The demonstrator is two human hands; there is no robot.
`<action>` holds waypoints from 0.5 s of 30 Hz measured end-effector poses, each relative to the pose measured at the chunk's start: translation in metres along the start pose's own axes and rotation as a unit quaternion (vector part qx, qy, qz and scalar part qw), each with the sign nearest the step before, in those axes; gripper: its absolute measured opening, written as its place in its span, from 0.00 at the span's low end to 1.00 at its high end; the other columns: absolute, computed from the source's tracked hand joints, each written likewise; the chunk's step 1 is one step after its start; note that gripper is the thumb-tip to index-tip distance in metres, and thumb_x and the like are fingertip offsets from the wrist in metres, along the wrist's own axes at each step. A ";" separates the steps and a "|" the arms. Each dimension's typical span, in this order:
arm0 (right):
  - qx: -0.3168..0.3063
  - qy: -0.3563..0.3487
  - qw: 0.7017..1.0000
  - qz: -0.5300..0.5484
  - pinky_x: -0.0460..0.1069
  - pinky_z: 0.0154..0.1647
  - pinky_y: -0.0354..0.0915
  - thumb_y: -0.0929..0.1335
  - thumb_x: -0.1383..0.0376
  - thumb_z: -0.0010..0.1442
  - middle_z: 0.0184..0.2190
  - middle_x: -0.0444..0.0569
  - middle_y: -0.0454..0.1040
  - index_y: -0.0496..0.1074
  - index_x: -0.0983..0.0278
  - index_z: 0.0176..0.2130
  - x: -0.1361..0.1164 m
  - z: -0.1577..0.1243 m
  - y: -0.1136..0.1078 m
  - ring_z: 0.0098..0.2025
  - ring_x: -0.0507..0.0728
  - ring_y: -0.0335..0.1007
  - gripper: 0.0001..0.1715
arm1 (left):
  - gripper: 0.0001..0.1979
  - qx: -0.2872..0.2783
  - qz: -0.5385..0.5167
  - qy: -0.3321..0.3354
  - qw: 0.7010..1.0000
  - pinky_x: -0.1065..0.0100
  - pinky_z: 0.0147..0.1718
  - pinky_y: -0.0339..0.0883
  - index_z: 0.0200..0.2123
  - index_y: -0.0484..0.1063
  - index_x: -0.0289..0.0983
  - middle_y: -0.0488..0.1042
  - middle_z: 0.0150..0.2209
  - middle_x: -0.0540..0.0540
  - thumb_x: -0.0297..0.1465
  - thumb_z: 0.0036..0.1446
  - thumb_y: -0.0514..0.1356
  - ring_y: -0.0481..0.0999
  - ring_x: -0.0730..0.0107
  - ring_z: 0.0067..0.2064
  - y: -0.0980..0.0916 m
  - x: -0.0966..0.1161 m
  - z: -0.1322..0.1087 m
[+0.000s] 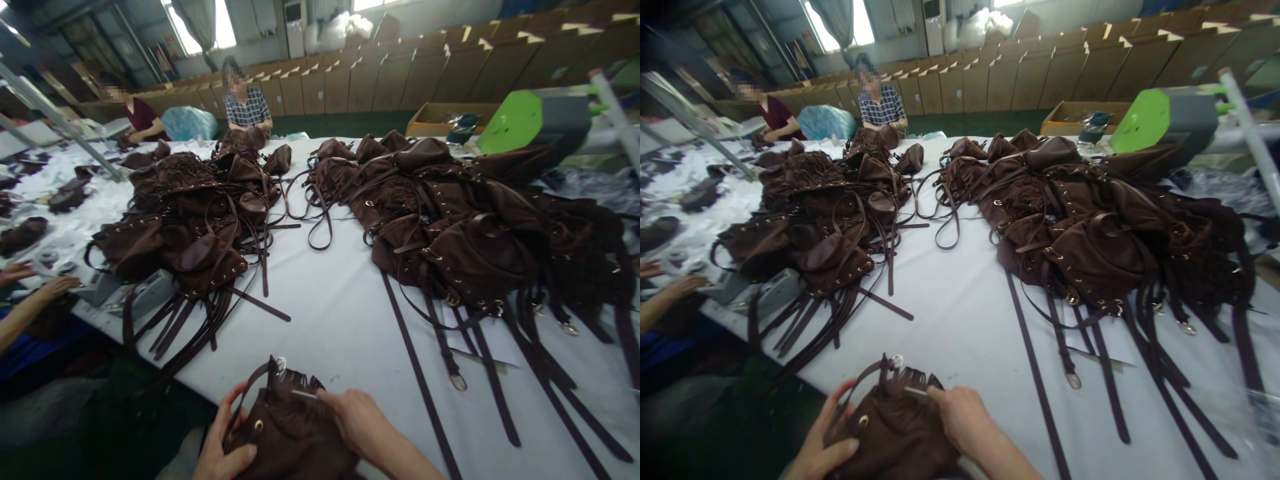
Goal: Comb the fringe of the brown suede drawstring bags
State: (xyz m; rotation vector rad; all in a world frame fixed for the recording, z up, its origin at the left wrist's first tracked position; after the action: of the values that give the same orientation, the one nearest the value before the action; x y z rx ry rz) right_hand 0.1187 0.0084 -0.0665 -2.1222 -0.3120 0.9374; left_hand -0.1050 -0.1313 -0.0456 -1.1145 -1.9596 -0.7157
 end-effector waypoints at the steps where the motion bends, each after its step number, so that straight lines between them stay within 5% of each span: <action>1: -0.015 0.033 0.999 -0.026 0.47 0.30 0.59 0.59 0.68 0.60 0.28 0.51 0.78 0.73 0.57 0.43 0.020 -0.005 0.005 0.33 0.60 0.75 0.18 | 0.50 0.008 0.001 -0.003 1.000 0.65 0.36 0.68 0.62 0.48 0.45 0.69 0.32 0.50 0.34 0.37 0.69 0.72 0.65 0.30 -0.001 -0.001 -0.001; 4: 0.000 0.099 0.995 -0.001 0.50 0.34 0.61 0.59 0.65 0.61 0.32 0.53 0.78 0.75 0.56 0.43 0.074 -0.025 0.011 0.37 0.62 0.75 0.18 | 0.50 0.022 -0.004 -0.012 1.000 0.64 0.38 0.68 0.62 0.50 0.46 0.70 0.32 0.50 0.34 0.36 0.70 0.73 0.64 0.32 0.001 -0.002 -0.002; 7: 0.020 0.122 0.977 0.175 0.49 0.30 0.62 0.60 0.57 0.61 0.26 0.49 0.76 0.74 0.57 0.45 0.110 -0.043 0.015 0.30 0.58 0.73 0.19 | 0.49 0.017 -0.012 -0.031 0.999 0.64 0.40 0.67 0.61 0.51 0.48 0.70 0.33 0.50 0.34 0.36 0.70 0.73 0.62 0.35 0.007 -0.001 -0.002; 10: 0.032 0.169 0.878 0.446 0.45 0.18 0.55 0.62 0.47 0.57 0.15 0.41 0.65 0.72 0.63 0.43 0.139 -0.054 0.021 0.16 0.51 0.59 0.26 | 0.49 0.003 -0.014 -0.034 0.999 0.65 0.40 0.67 0.61 0.50 0.49 0.69 0.35 0.51 0.34 0.37 0.70 0.73 0.64 0.35 0.010 0.001 -0.001; 13: 0.161 0.249 0.751 0.590 0.43 0.16 0.50 0.64 0.44 0.53 0.16 0.37 0.62 0.67 0.64 0.46 0.155 -0.064 0.018 0.15 0.47 0.53 0.31 | 0.49 -0.009 -0.004 -0.024 1.000 0.65 0.39 0.67 0.61 0.49 0.48 0.68 0.35 0.50 0.35 0.38 0.70 0.72 0.64 0.36 0.009 0.002 -0.001; 15: 0.169 0.253 0.755 0.581 0.43 0.16 0.51 0.64 0.44 0.53 0.16 0.37 0.62 0.65 0.64 0.49 0.138 -0.065 0.013 0.15 0.48 0.55 0.33 | 0.49 -0.009 0.009 -0.019 1.000 0.65 0.39 0.68 0.62 0.48 0.47 0.68 0.34 0.50 0.36 0.38 0.70 0.72 0.64 0.35 0.010 0.004 -0.001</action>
State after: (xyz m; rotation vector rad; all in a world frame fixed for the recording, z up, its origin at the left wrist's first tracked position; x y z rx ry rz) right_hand 0.2602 0.0309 -0.1206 -1.9820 1.5045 0.8539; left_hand -0.0971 -0.1253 -0.0411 -1.1644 -1.9761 -0.7089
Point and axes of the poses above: each hand's wrist, its own z-axis towards the middle knuckle, its own y-axis out of the palm, x = y × z, the point moved 3 cm from there along z, towards the middle knuckle
